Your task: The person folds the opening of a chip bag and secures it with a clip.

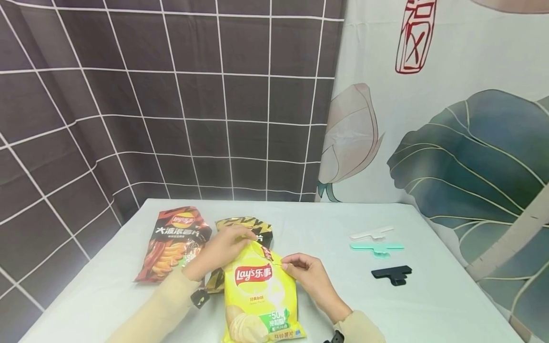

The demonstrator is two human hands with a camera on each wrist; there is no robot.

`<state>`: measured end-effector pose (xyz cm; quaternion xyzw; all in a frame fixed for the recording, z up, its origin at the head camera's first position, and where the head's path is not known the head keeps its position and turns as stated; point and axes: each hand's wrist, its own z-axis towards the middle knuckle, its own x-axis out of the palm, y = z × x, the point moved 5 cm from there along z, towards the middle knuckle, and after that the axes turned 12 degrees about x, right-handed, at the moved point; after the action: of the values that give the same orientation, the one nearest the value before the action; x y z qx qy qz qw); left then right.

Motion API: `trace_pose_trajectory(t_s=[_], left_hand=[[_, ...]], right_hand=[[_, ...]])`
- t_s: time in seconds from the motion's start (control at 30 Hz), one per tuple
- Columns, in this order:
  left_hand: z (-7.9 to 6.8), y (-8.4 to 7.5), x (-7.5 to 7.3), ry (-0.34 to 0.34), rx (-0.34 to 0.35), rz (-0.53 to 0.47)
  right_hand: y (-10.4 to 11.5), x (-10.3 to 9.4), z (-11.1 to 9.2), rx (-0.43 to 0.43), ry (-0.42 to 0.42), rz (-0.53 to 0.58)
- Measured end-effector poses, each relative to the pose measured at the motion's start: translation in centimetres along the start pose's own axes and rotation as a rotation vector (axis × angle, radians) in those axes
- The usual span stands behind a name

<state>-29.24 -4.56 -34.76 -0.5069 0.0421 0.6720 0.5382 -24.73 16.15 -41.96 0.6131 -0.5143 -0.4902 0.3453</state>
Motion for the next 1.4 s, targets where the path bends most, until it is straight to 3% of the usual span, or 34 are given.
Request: trace_pose_trajectory(t_s=[0.43, 0.73, 0.87, 1.23, 1.4], left_hand=[[-0.1, 0.1, 0.0, -0.006, 0.017, 0.007], [-0.1, -0.1, -0.1, -0.013, 0.027, -0.004], [-0.2, 0.0, 0.0, -0.009, 0.021, -0.016], [-0.6, 0.3, 0.1, -0.002, -0.010, -0.039], [-0.7, 0.2, 0.1, -0.001, -0.005, -0.051]], right_hand=[[0.5, -2.2, -0.1, -0.154, 0.066, -0.168], [0.8, -5.9, 0.2, -0.312, -0.118, -0.504], [0.7, -7.6, 0.6, -0.344, -0.167, -0.575], [0.8, -11.9, 1.5, -0.448, -0.246, -0.781], [0.4, -13.8, 1.8, -0.447, -0.246, -0.879]])
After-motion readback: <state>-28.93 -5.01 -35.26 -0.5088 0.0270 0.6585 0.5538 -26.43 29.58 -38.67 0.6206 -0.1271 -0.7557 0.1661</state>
